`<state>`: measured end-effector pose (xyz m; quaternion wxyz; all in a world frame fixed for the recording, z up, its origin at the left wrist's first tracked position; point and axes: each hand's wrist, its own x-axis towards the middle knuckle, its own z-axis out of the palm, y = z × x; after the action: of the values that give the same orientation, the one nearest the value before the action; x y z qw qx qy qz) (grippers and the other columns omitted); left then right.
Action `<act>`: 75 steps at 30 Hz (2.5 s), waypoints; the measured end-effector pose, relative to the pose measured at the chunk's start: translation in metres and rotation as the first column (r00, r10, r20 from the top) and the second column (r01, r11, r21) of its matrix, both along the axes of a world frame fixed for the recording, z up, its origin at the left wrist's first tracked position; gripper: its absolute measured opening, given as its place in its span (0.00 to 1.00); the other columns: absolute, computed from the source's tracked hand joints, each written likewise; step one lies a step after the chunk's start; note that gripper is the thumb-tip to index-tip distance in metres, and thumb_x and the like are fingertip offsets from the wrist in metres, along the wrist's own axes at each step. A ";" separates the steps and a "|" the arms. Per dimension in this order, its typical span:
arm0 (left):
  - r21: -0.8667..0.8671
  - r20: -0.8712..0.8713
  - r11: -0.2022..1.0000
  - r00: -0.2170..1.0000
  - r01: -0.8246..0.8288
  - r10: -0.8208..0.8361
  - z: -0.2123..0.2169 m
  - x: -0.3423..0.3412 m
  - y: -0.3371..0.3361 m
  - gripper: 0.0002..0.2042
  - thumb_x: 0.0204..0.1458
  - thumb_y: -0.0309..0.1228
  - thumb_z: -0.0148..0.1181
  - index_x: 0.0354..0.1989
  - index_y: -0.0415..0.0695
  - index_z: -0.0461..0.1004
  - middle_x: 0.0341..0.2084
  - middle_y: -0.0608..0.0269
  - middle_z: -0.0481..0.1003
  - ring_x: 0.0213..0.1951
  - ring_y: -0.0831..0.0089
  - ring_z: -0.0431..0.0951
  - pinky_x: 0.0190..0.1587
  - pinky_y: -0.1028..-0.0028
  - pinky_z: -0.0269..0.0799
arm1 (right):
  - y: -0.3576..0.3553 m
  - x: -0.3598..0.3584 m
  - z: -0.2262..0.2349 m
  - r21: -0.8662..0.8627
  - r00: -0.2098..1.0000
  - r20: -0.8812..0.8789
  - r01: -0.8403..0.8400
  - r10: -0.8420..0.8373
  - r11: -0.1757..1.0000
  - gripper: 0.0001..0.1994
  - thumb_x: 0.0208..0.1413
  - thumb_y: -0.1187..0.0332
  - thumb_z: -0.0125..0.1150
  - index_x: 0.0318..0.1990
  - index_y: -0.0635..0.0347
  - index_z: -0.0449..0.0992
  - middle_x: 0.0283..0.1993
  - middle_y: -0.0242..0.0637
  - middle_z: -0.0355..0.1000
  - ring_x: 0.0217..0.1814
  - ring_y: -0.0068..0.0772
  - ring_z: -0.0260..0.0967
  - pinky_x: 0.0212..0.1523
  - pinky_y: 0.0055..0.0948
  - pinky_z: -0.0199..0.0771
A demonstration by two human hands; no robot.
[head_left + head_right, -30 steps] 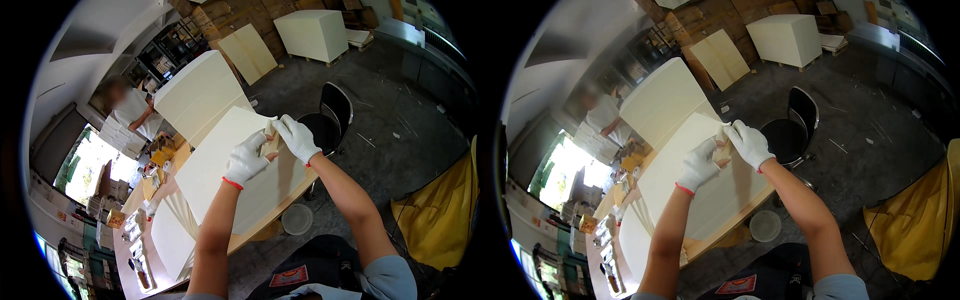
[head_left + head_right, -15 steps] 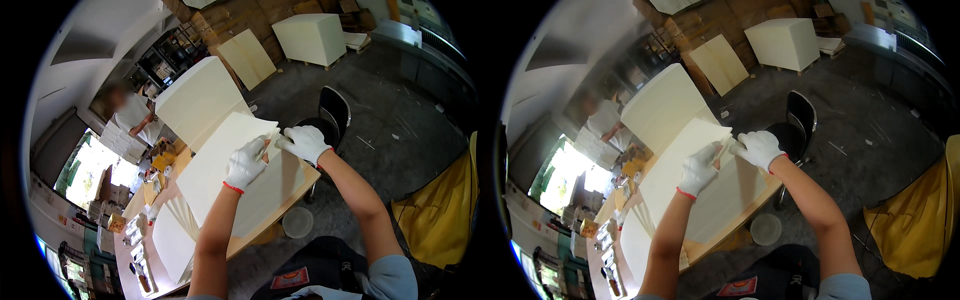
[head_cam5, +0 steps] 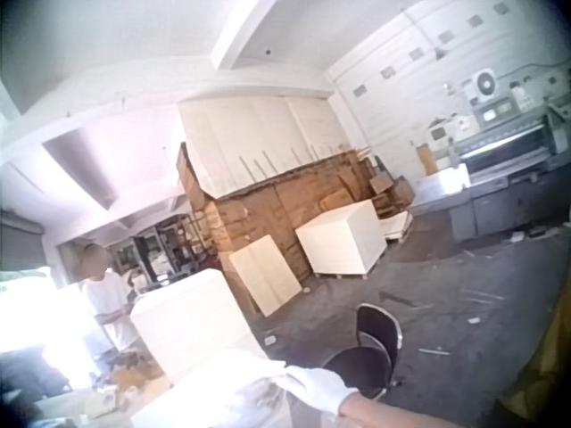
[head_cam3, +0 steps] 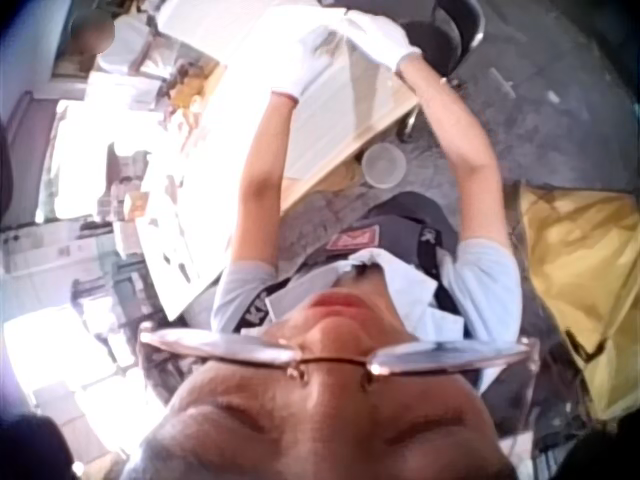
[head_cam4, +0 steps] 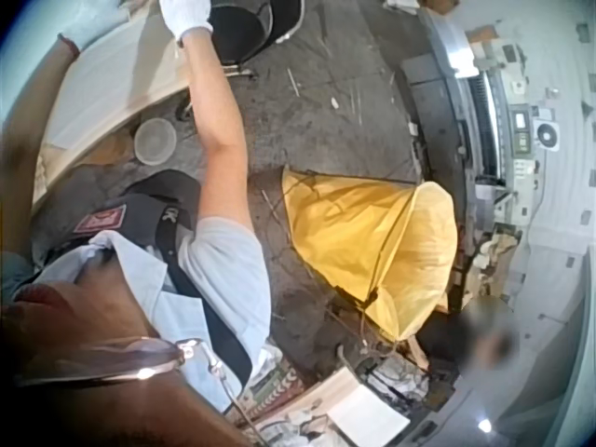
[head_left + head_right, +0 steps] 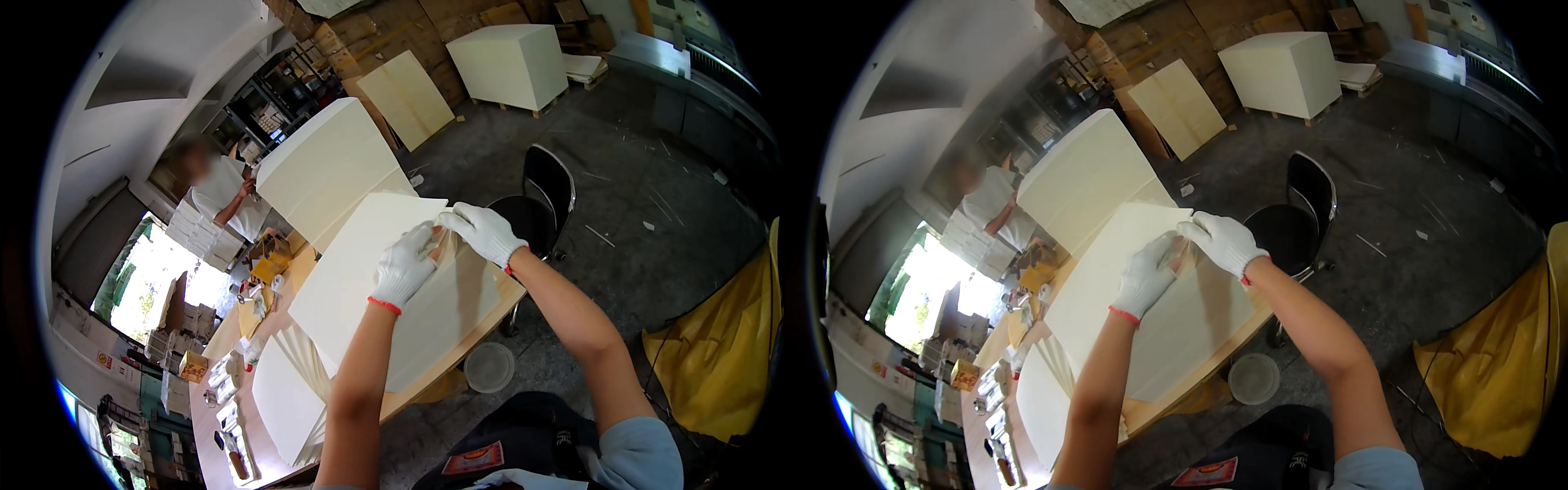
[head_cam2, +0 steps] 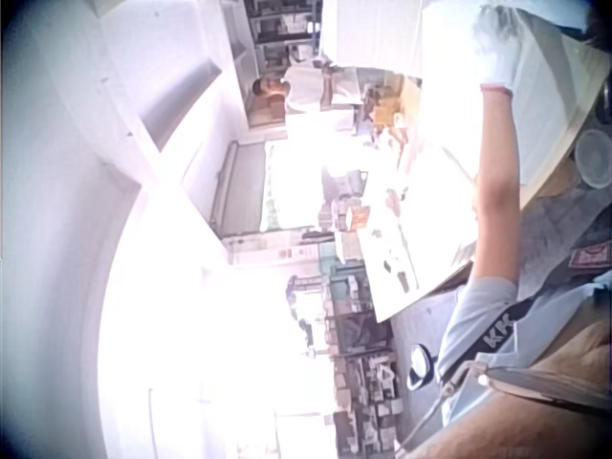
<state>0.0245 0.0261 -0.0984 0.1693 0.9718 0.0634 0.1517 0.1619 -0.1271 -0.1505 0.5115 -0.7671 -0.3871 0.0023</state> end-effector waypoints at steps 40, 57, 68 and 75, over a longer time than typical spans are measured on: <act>-0.166 0.203 0.980 0.977 0.105 -0.071 -0.017 -0.005 0.008 0.17 0.60 0.29 0.65 0.58 0.47 0.81 0.29 0.65 0.76 0.33 0.76 0.73 0.42 0.72 0.73 | 0.008 -0.014 -0.015 0.078 0.993 -0.028 0.120 -0.118 0.990 0.25 0.73 0.43 0.42 0.43 0.56 0.75 0.35 0.55 0.79 0.42 0.63 0.76 0.43 0.58 0.69; -0.274 0.022 0.962 1.000 0.007 -0.001 -0.007 -0.009 0.003 0.14 0.60 0.32 0.64 0.55 0.54 0.82 0.39 0.56 0.81 0.38 0.59 0.82 0.44 0.63 0.76 | 0.006 -0.014 -0.014 0.117 0.994 -0.078 0.090 -0.082 0.989 0.25 0.73 0.43 0.42 0.43 0.56 0.75 0.37 0.56 0.79 0.45 0.64 0.75 0.45 0.58 0.69; -0.055 0.037 0.997 0.998 0.055 -0.053 -0.004 -0.010 -0.001 0.19 0.53 0.31 0.73 0.55 0.50 0.83 0.26 0.63 0.74 0.28 0.71 0.73 0.37 0.68 0.74 | 0.010 -0.011 -0.023 0.098 0.990 -0.078 0.128 -0.120 0.987 0.25 0.73 0.43 0.42 0.45 0.57 0.75 0.38 0.57 0.79 0.45 0.65 0.75 0.45 0.58 0.68; -0.074 0.091 0.995 0.994 0.074 -0.067 -0.011 -0.010 0.004 0.17 0.58 0.30 0.66 0.57 0.51 0.81 0.33 0.57 0.81 0.33 0.67 0.79 0.43 0.67 0.77 | 0.009 -0.015 -0.018 0.110 0.993 -0.070 0.102 -0.095 0.989 0.25 0.73 0.43 0.43 0.46 0.56 0.74 0.36 0.56 0.79 0.44 0.64 0.76 0.45 0.58 0.69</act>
<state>0.0148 0.0303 -0.1092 0.2144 0.9585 0.0273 0.1858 0.1472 -0.1185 -0.1689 0.5658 -0.7547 -0.3314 -0.0203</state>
